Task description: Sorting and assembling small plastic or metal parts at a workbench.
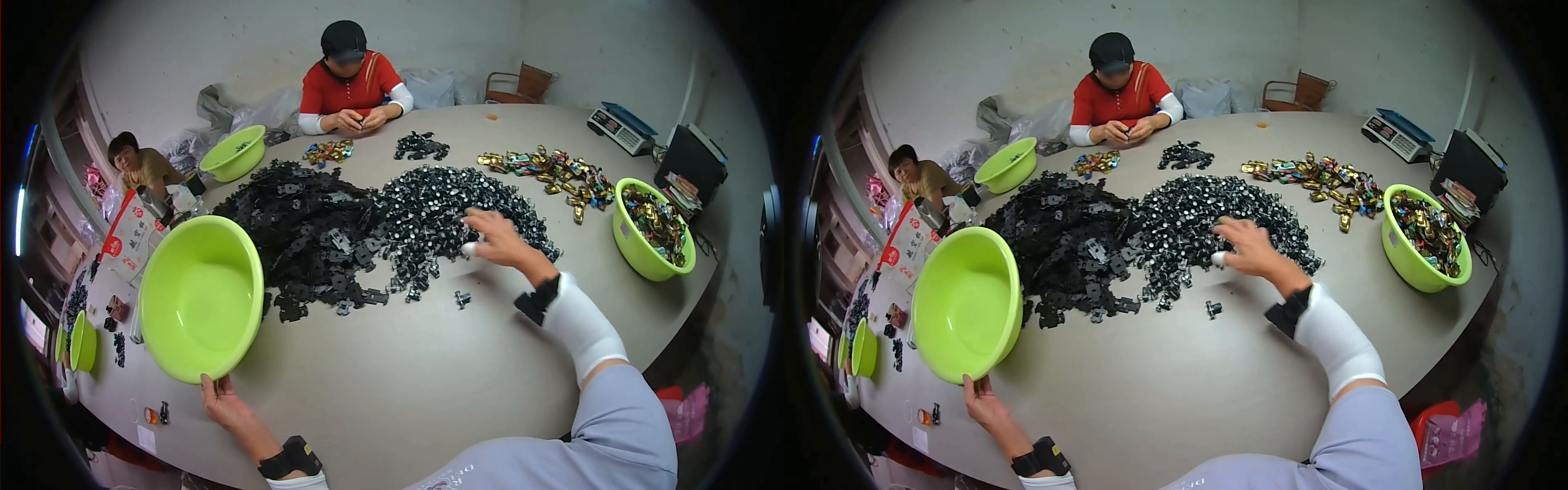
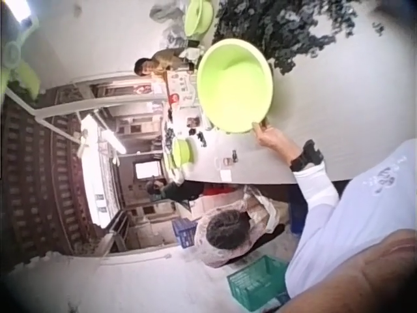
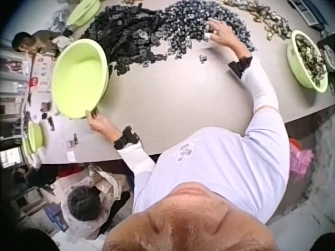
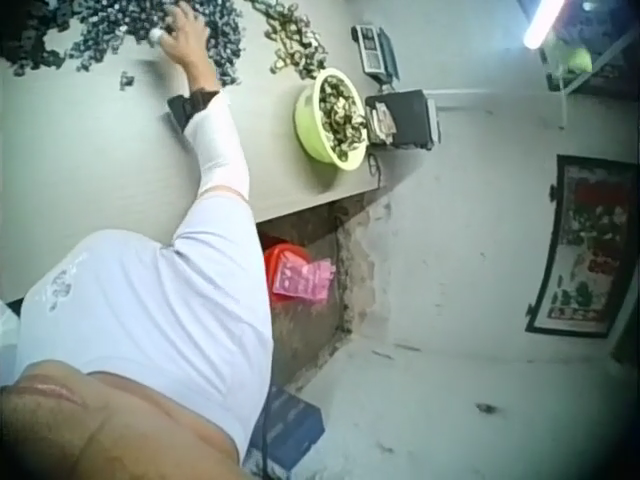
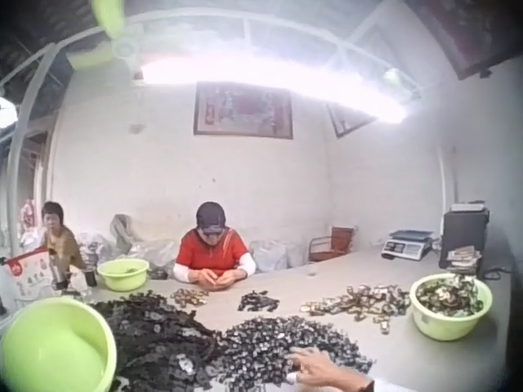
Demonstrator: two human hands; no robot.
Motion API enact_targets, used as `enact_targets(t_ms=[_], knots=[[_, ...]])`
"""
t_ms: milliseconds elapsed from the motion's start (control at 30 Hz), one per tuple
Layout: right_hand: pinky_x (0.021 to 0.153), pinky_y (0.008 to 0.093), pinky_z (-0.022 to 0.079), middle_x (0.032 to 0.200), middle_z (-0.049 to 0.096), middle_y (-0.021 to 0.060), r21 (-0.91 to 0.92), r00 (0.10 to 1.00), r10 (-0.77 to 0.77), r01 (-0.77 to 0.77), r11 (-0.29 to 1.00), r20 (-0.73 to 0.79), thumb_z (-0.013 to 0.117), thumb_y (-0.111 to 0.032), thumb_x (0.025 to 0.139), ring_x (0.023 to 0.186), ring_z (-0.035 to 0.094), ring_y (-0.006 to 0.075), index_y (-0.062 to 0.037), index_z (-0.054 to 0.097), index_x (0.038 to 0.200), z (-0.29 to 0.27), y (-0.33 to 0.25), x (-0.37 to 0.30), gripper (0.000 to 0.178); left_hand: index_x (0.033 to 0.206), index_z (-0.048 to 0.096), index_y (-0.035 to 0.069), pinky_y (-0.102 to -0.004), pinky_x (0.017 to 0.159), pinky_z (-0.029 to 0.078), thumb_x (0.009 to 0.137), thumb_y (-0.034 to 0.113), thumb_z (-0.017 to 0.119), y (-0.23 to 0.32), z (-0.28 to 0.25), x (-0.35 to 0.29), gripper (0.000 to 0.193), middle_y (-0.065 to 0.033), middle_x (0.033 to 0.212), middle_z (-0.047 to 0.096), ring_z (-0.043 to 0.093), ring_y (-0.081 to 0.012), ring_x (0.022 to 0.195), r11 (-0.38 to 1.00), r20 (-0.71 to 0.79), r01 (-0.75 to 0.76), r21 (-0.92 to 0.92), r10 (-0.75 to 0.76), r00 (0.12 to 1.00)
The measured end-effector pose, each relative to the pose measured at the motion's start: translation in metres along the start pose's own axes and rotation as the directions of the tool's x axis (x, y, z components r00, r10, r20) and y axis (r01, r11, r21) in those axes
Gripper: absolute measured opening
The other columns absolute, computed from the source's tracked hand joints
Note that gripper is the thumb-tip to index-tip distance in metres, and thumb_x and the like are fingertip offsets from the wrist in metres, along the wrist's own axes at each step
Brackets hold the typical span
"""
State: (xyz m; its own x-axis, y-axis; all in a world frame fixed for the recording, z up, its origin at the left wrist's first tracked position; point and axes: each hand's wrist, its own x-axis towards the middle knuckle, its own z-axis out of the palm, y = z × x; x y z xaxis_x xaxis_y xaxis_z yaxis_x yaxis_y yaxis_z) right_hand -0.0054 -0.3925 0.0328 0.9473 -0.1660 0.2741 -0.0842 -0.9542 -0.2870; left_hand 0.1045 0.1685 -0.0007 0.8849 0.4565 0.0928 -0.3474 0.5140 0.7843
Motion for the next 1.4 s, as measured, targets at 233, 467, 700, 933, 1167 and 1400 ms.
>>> enact_targets(t_ms=[233,467,700,933,1167,1400], knots=[[0.095,0.0475,0.037,0.127,0.048,0.0196,-0.092,0.714,0.379,-0.525,0.846,-0.589,0.059,-0.03,0.079,0.115,0.046,0.0373,-0.0072,0.049,0.124,0.01,0.121,-0.093,0.051,0.112,0.055,-0.009,-0.031,0.09,0.047,0.088,0.019,0.061,-0.004,-0.008,0.011,0.037,-0.0133,0.108,0.06,0.057,-0.0212,0.1,0.999,0.024,0.041,0.001,-0.041,0.999],[0.092,0.0447,0.04,0.118,0.052,0.0208,0.093,0.715,0.378,-0.405,0.91,-0.588,0.054,-0.024,0.08,0.108,0.05,0.0374,-0.0028,0.051,0.121,0.059,0.12,0.01,0.046,0.115,0.052,-0.011,-0.0316,0.092,0.046,0.09,0.02,0.057,0.0,-0.008,0.01,0.04,-0.0148,0.112,0.058,0.056,-0.0216,0.103,0.998,-0.004,0.05,0.036,-0.05,0.999],[0.093,0.0435,0.038,0.123,0.05,0.0144,0.228,0.684,0.444,-0.387,0.893,-0.579,0.052,-0.041,0.085,0.113,0.047,0.0342,-0.0076,0.048,0.125,0.095,0.072,0.094,0.052,0.116,0.05,-0.011,-0.0327,0.093,0.045,0.09,0.019,0.057,-0.006,-0.003,0.006,0.04,-0.0156,0.114,0.057,0.055,-0.0223,0.104,0.996,0.03,0.058,0.065,-0.06,0.998],[0.086,0.0526,0.038,0.105,0.059,0.0143,0.185,0.852,0.343,-0.292,0.938,-0.396,0.053,-0.042,0.081,0.103,0.052,0.0357,-0.0126,0.058,0.108,0.067,0.013,0.124,0.04,0.113,0.054,-0.008,-0.0311,0.088,0.046,0.09,0.019,0.058,-0.004,-0.007,0.004,0.036,-0.0141,0.111,0.058,0.056,-0.0212,0.101,0.998,0.032,0.04,0.058,-0.042,0.999],[0.084,0.0445,0.045,0.11,0.059,0.0193,0.143,0.617,0.591,-0.619,0.772,-0.521,0.052,-0.034,0.081,0.102,0.056,0.0372,-0.0121,0.054,0.118,0.022,0.141,0.092,0.043,0.113,0.054,-0.01,-0.0327,0.09,0.047,0.09,0.017,0.058,0.004,-0.01,0.003,0.035,-0.0156,0.109,0.058,0.057,-0.0224,0.1,1.0,0.036,0.021,0.017,-0.021,0.999],[0.094,0.04,0.04,0.116,0.055,0.0269,0.453,0.922,0.364,-0.27,0.85,-0.133,0.052,-0.038,0.085,0.11,0.051,0.0402,0.0026,0.041,0.127,0.03,0.108,0.097,0.059,0.113,0.054,-0.009,-0.0329,0.09,0.047,0.09,0.016,0.058,-0.004,-0.014,0.004,0.034,-0.0148,0.11,0.058,0.057,-0.0222,0.1,0.999,0.012,0.042,0.025,-0.043,0.999]])
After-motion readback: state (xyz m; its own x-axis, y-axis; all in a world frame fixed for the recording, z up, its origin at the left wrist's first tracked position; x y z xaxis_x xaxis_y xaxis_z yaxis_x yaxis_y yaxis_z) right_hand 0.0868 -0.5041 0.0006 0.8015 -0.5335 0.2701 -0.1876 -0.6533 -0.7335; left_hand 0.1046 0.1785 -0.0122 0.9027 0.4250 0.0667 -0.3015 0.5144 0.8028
